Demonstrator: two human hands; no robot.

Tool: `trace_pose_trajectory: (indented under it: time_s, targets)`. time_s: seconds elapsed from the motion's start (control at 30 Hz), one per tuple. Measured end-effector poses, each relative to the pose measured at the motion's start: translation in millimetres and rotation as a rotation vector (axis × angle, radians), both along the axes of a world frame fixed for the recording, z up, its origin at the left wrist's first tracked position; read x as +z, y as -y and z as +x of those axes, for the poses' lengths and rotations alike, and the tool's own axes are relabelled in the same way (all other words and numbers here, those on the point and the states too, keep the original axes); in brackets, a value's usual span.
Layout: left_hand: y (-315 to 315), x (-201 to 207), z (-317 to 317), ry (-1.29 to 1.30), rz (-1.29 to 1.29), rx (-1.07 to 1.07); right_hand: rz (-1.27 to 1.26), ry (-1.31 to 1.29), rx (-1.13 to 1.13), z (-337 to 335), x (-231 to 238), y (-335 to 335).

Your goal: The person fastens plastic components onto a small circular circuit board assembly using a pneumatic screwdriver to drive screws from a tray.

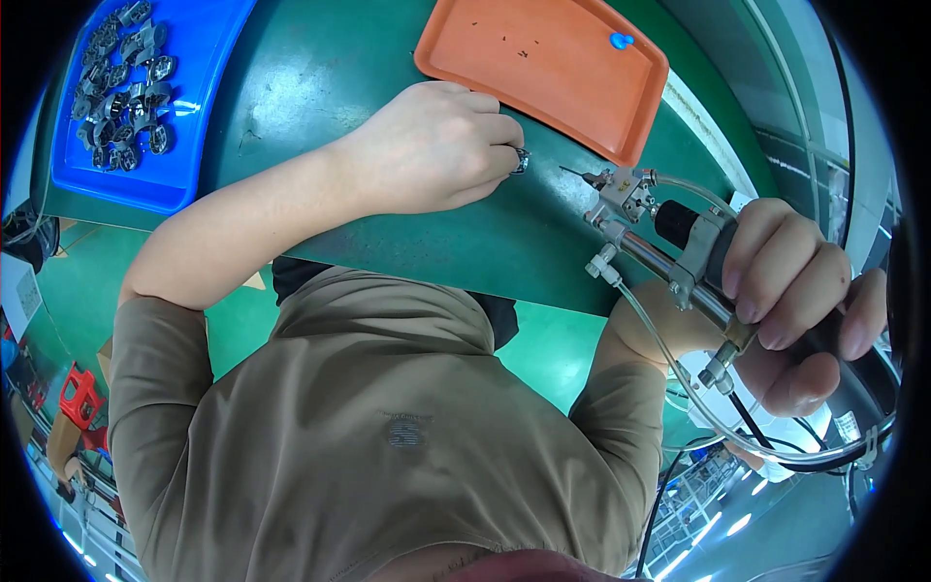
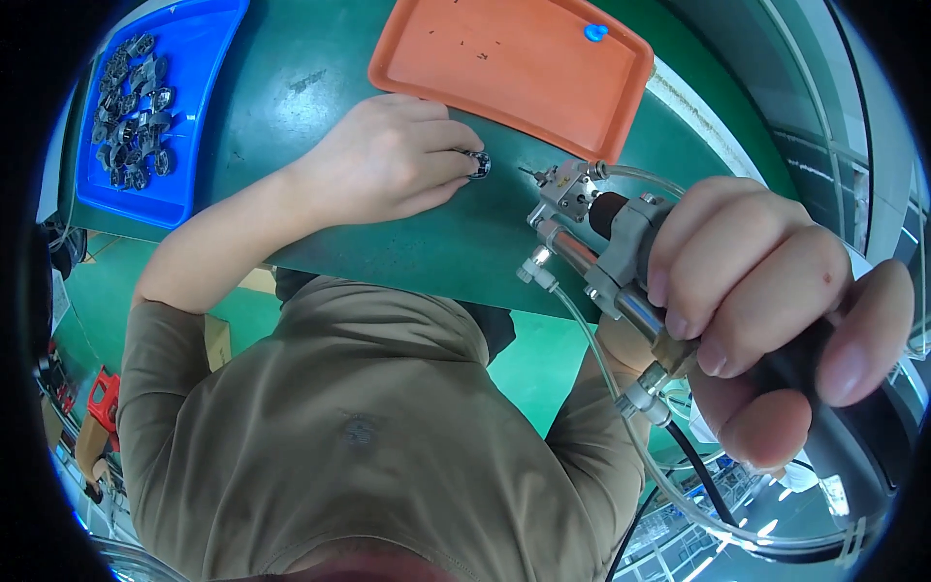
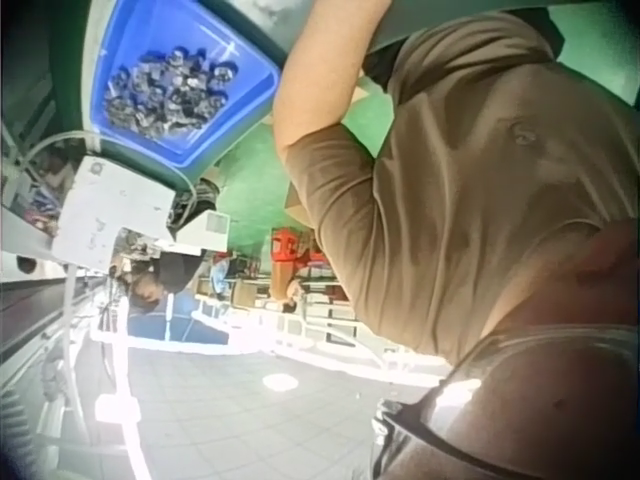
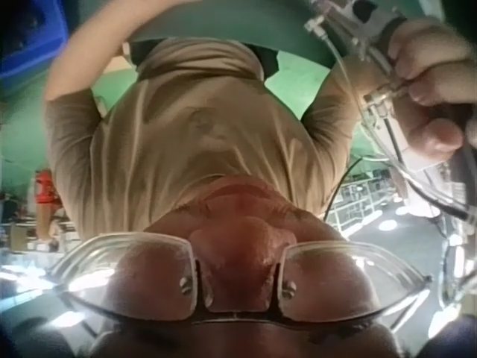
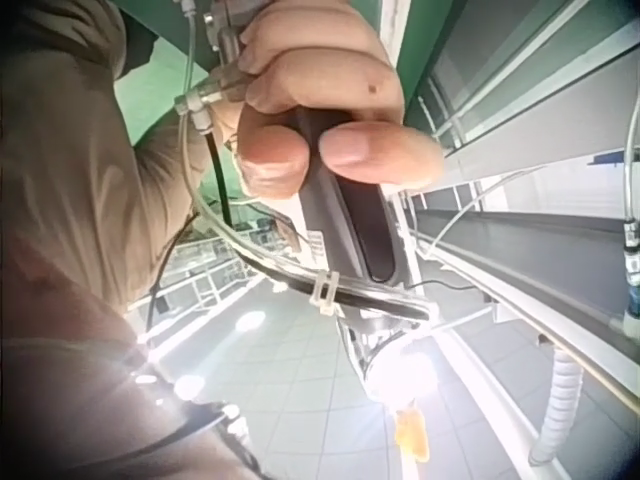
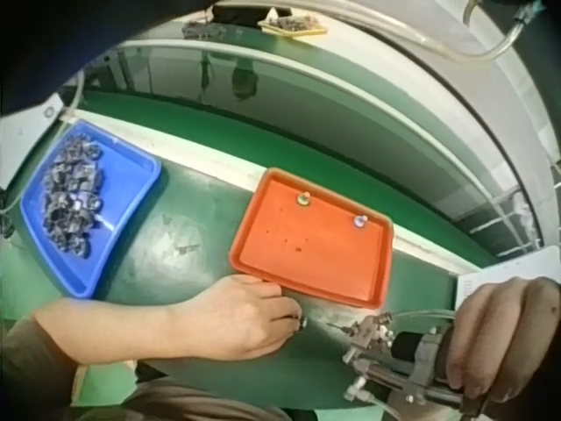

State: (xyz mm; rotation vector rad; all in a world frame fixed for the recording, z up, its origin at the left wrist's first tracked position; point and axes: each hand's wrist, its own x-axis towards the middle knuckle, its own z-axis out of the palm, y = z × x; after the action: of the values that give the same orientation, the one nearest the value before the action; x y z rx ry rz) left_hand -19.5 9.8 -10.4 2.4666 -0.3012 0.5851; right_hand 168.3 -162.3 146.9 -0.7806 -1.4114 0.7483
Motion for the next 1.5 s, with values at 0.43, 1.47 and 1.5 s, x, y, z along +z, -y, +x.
trace_pose_trajectory:
  time_s: [0.43,1.47,1.5]
  targets:
    - [-1,5,-2,0.008,0.010,-0.041,-0.014,0.044,-0.025,-7,8,6]
    - [-6,5,1,-0.132,-0.126,-0.085,0.009,-0.048,0.225,-20,-18,-23]
    - [-6,5,0,-0.121,-0.124,-0.075,0.007,-0.050,0.227,-22,-19,-25]
